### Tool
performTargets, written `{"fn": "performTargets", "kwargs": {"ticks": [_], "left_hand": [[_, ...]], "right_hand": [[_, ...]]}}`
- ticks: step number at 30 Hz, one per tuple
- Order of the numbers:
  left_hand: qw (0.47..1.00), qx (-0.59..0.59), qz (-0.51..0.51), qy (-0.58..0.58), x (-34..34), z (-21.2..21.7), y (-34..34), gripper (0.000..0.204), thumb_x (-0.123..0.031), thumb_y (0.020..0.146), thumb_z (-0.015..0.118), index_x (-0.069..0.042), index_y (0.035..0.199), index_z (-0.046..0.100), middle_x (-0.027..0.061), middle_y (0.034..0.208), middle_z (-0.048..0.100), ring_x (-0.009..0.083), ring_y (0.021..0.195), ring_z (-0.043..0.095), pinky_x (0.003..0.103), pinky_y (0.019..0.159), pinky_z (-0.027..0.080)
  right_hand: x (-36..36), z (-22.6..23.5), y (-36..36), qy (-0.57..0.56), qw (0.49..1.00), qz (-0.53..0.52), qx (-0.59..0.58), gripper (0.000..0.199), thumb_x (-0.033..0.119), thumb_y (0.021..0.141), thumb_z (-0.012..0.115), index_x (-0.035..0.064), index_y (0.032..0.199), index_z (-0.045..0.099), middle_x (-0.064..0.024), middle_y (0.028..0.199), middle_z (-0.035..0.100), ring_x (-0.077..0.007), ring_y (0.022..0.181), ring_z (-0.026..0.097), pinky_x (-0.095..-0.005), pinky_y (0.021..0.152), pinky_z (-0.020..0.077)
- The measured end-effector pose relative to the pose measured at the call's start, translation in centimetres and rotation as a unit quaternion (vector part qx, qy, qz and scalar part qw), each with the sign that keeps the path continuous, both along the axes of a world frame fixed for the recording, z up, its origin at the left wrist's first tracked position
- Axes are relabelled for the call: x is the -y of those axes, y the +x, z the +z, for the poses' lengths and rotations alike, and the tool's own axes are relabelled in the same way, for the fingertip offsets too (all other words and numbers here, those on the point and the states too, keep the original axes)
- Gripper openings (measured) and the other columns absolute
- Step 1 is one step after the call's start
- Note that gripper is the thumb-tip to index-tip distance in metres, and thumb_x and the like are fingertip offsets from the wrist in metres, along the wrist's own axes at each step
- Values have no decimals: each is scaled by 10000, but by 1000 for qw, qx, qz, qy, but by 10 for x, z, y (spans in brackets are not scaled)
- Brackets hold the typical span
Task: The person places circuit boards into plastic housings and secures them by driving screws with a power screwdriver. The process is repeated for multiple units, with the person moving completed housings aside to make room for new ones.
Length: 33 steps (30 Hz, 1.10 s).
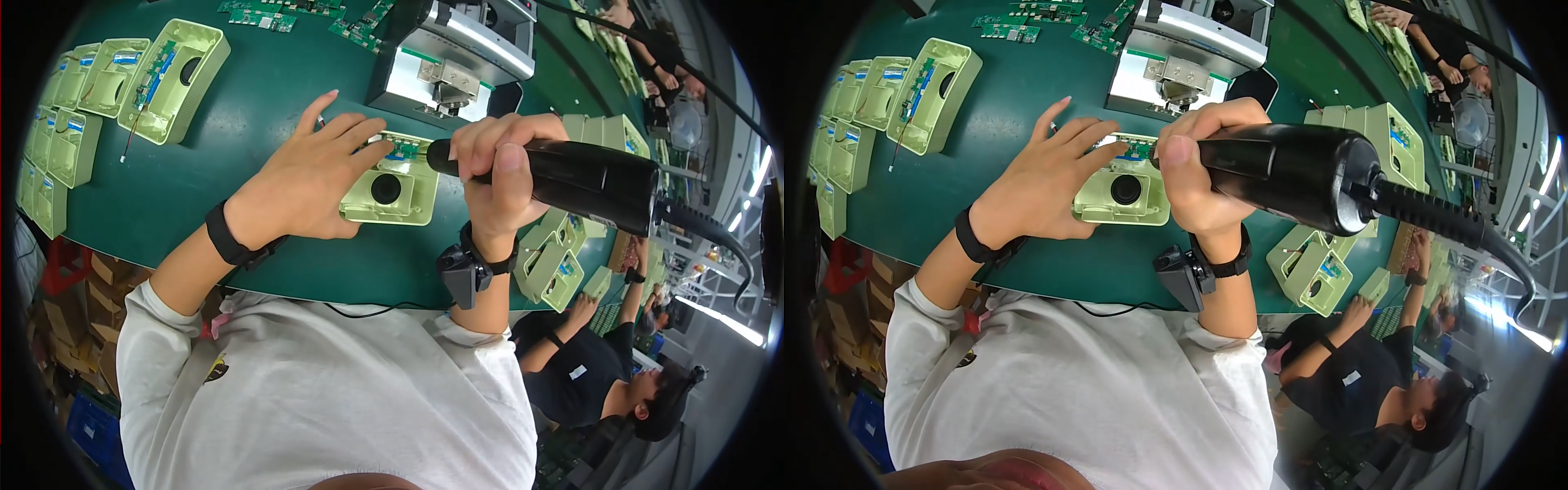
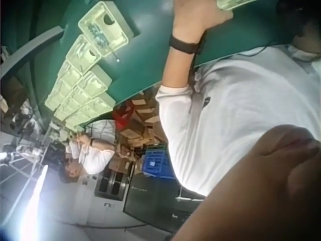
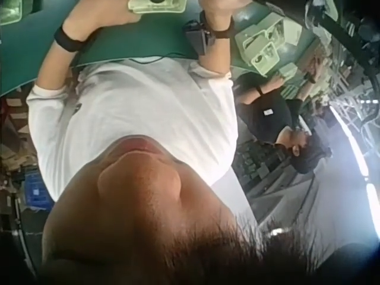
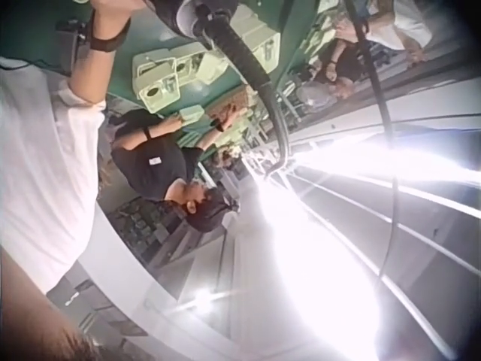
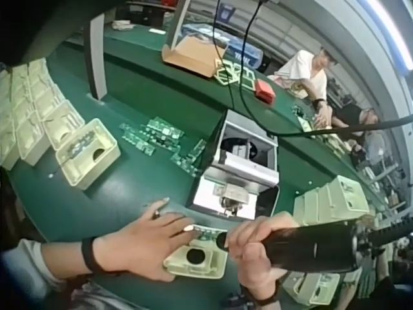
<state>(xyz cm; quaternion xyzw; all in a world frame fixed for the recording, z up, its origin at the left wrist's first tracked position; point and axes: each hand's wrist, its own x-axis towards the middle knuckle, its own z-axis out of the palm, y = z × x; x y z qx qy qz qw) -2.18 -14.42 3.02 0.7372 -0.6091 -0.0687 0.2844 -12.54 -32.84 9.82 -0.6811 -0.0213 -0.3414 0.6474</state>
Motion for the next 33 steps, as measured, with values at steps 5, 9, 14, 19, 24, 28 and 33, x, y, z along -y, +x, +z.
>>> {"fn": "performTargets", "kwargs": {"ticks": [5,9,14,19,24,28,33], "left_hand": [[1000,-9,-1,-25,-7,5,5,848,-309,651,866,-36,1401,579,161,1482,527,321,1398,515,602,1283,221],[996,-84,9,-25,-22,-7,15,929,-280,652,887,-49,1459,488,190,1508,483,361,1390,522,570,1246,310],[962,-266,1,-65,-1,-19,8,1056,-255,641,931,-53,1521,384,221,1487,494,422,1338,563,488,1139,476],[952,-299,8,-63,3,-32,-1,1149,-233,636,973,-93,1563,308,213,1457,544,427,1291,611,447,1077,515],[947,-312,10,-72,7,-34,0,1169,-252,642,977,-102,1575,289,216,1415,585,415,1284,625,461,1086,511],[945,-318,11,-68,6,-34,0,1176,-258,639,979,-108,1581,290,222,1425,581,419,1290,621,462,1084,514],[942,-332,15,-57,4,-32,1,1177,-265,635,980,-112,1582,297,224,1425,583,425,1284,622,464,1075,520]], "right_hand": [[-2,-2,1,1,1000,-5,-10,209,176,994,629,43,949,474,-78,654,503,-185,533,489,-379,568,493],[4,7,0,-10,1000,-14,20,181,172,1004,600,48,951,478,-77,654,499,-189,532,488,-384,581,495],[29,42,19,5,989,51,140,148,173,1019,550,51,965,486,-80,661,495,-197,533,486,-403,608,499],[22,33,31,27,997,24,72,142,94,1014,611,36,1013,481,-80,681,541,-161,532,497,-375,546,489],[0,24,17,-6,999,41,13,167,176,1011,585,50,969,484,-76,669,500,-187,526,481,-407,609,495],[-5,0,23,17,998,45,38,217,54,931,705,-2,994,505,-86,698,593,-160,579,573,-329,608,532],[-6,-9,28,39,996,63,52,240,-3,907,744,-30,988,520,-101,719,653,-149,614,627,-287,612,553]]}}
